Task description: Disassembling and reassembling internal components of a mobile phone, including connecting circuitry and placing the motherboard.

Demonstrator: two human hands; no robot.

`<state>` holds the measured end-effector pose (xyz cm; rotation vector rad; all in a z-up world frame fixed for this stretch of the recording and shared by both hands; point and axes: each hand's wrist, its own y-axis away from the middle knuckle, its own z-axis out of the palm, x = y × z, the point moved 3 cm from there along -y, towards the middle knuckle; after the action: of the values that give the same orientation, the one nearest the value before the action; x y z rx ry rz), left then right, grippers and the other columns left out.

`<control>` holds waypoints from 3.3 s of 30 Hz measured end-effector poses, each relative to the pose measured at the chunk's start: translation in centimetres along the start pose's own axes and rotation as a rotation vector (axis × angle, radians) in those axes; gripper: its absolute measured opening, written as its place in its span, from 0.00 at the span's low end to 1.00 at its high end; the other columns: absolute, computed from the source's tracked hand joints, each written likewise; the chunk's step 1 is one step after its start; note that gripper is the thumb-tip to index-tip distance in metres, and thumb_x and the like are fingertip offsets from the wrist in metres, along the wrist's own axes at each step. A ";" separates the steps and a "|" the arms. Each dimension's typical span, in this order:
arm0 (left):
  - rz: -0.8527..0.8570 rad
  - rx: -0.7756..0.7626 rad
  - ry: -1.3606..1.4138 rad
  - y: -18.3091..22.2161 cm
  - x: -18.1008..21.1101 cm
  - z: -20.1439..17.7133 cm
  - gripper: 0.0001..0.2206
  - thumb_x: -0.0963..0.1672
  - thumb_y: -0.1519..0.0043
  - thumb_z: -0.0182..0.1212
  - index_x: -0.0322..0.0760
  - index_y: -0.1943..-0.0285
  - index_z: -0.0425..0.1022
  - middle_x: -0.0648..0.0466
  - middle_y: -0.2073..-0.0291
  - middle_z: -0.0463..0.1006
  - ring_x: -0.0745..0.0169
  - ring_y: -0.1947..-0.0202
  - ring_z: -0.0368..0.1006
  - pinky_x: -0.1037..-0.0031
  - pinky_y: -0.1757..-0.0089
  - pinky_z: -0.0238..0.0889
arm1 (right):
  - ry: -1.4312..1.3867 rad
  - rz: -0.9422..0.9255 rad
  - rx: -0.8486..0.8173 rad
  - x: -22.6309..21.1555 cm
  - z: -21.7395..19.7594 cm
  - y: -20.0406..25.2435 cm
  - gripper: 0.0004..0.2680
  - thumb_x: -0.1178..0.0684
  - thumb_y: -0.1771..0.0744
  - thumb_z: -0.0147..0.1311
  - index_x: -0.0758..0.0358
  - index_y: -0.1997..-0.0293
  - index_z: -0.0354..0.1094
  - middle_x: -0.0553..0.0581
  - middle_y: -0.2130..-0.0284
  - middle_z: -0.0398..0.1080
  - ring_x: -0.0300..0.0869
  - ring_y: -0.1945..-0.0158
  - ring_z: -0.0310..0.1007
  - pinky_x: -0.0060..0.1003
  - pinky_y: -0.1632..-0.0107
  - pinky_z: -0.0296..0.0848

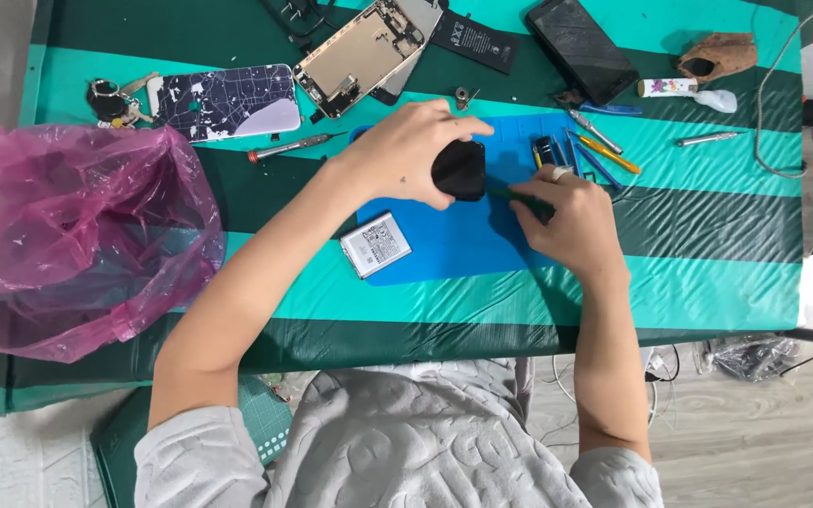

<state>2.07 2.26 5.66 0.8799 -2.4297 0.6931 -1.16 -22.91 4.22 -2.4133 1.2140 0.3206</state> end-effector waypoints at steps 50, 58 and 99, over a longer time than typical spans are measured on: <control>0.077 -0.068 -0.161 -0.4 0.5 -0.8 0.43 0.47 0.54 0.80 0.41 0.28 0.62 0.45 0.47 0.80 0.40 0.47 0.73 0.52 0.62 0.71 | -0.034 -0.089 0.065 -0.3 1.8 -0.7 0.04 0.53 0.31 0.66 0.58 0.57 0.80 0.53 0.63 0.73 0.47 0.64 0.73 0.43 0.65 0.69; 0.059 -0.005 0.093 0.3 2.3 -5.6 0.44 0.43 0.51 0.80 0.42 0.24 0.58 0.45 0.46 0.77 0.45 0.44 0.74 0.56 0.51 0.70 | -0.058 -0.055 0.029 0.0 1.6 -0.7 0.05 0.52 0.31 0.66 0.60 0.55 0.80 0.55 0.63 0.74 0.47 0.64 0.73 0.44 0.67 0.68; -0.247 -0.290 -0.113 -0.1 -1.2 -2.1 0.40 0.48 0.60 0.84 0.35 0.36 0.72 0.48 0.57 0.77 0.43 0.49 0.73 0.52 0.53 0.70 | -0.372 0.533 0.175 -1.0 -1.3 0.8 0.10 0.54 0.39 0.76 0.66 0.71 0.74 0.69 0.55 0.78 0.39 0.77 0.57 0.35 0.71 0.54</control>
<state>3.47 3.97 6.65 1.0952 -2.3814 0.1998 -2.36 -23.20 5.57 -1.7484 1.6034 0.7467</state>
